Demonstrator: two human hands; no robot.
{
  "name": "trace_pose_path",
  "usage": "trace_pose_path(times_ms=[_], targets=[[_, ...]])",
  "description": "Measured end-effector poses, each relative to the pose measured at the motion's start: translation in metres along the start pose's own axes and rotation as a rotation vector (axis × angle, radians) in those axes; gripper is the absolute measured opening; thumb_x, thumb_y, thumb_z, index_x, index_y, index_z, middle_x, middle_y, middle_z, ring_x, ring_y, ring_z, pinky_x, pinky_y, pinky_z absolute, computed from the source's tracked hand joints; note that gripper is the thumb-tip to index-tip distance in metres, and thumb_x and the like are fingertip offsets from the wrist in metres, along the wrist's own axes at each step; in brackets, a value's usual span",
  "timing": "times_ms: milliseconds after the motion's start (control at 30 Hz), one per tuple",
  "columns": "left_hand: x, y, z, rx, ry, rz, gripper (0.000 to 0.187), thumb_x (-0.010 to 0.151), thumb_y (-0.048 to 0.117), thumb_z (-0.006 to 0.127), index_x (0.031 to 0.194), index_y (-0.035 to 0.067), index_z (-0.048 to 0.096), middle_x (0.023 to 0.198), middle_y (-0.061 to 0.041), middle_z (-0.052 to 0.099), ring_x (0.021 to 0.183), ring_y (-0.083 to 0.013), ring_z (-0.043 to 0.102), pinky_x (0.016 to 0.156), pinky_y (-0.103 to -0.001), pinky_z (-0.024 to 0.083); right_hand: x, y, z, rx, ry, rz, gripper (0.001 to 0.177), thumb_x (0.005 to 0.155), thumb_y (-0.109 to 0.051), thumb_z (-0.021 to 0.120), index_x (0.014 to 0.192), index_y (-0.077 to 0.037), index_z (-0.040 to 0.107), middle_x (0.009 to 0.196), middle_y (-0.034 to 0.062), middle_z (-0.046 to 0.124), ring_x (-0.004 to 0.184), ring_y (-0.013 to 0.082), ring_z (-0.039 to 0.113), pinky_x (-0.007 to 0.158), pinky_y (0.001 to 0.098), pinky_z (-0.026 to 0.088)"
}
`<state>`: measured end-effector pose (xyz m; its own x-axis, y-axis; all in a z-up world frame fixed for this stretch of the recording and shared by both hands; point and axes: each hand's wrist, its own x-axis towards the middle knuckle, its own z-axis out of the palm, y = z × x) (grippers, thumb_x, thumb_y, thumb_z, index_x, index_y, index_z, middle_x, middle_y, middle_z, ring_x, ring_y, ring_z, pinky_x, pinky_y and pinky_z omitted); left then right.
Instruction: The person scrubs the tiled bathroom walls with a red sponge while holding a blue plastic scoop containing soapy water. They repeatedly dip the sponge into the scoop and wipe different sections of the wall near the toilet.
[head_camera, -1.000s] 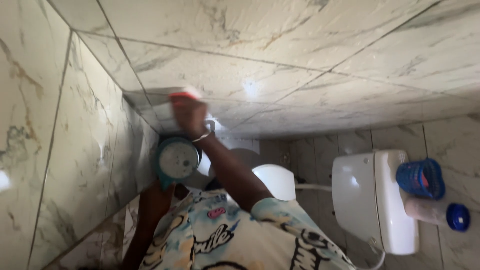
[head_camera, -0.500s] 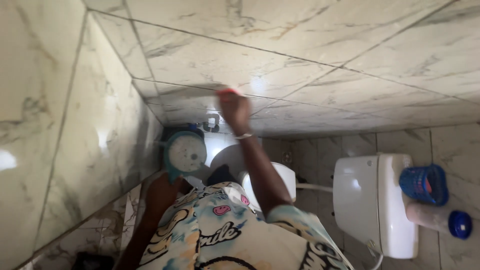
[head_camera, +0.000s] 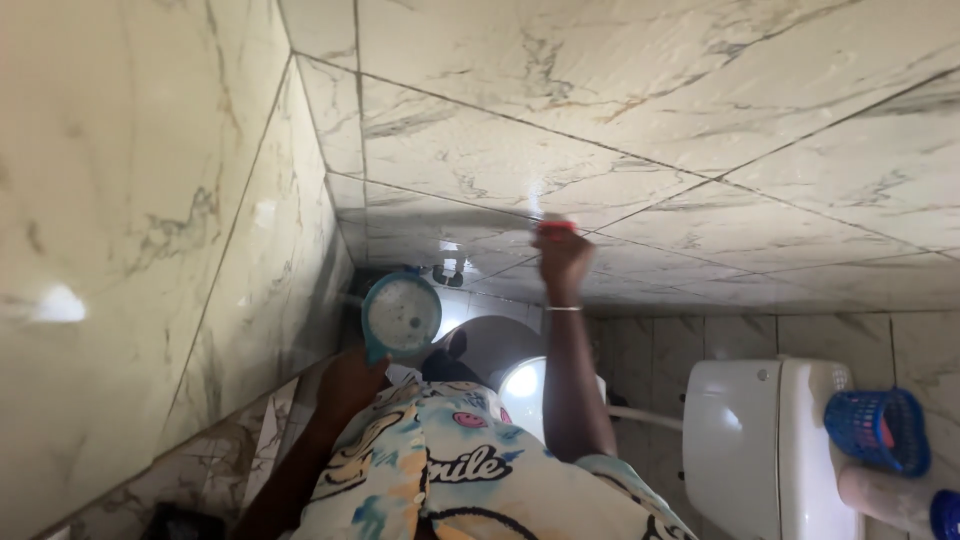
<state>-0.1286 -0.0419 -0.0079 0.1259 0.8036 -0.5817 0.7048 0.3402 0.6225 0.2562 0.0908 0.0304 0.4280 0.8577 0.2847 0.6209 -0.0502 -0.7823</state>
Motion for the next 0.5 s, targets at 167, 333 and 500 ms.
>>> trace_pose_path(times_ms=[167, 333, 500], targets=[[0.0, 0.002, -0.004, -0.062, 0.006, -0.019, 0.034, 0.095, 0.041, 0.062, 0.091, 0.009, 0.073, 0.067, -0.007, 0.077, 0.062, -0.022, 0.076, 0.069, -0.04, 0.06, -0.021, -0.081, 0.105, 0.097, -0.353, -0.154, 0.02, 0.091, -0.011, 0.07, 0.111, -0.008, 0.074, 0.086, 0.0086, 0.077, 0.067, 0.0169, 0.068, 0.061, 0.0336, 0.056], [-0.005, -0.014, 0.005, -0.047, 0.131, 0.018, 0.035, 0.094, 0.041, 0.064, 0.088, 0.007, 0.073, 0.072, -0.011, 0.073, 0.063, -0.0261, 0.073, 0.065, -0.044, 0.057, -0.039, -0.183, 0.168, 0.296, -0.599, -0.303, 0.026, 0.11, -0.005, 0.054, 0.133, -0.006, 0.065, 0.085, 0.0085, 0.068, 0.077, 0.0174, 0.066, 0.077, 0.0322, 0.057], [0.002, -0.032, 0.008, 0.051, 0.15, -0.012, 0.042, 0.098, 0.045, 0.062, 0.085, 0.007, 0.074, 0.073, -0.014, 0.071, 0.066, -0.0276, 0.07, 0.065, -0.045, 0.055, -0.012, -0.28, 0.184, 0.261, -0.193, -0.745, 0.019, 0.099, 0.007, 0.05, 0.108, -0.006, 0.062, 0.088, 0.0075, 0.068, 0.079, 0.0192, 0.068, 0.071, 0.0306, 0.055]])
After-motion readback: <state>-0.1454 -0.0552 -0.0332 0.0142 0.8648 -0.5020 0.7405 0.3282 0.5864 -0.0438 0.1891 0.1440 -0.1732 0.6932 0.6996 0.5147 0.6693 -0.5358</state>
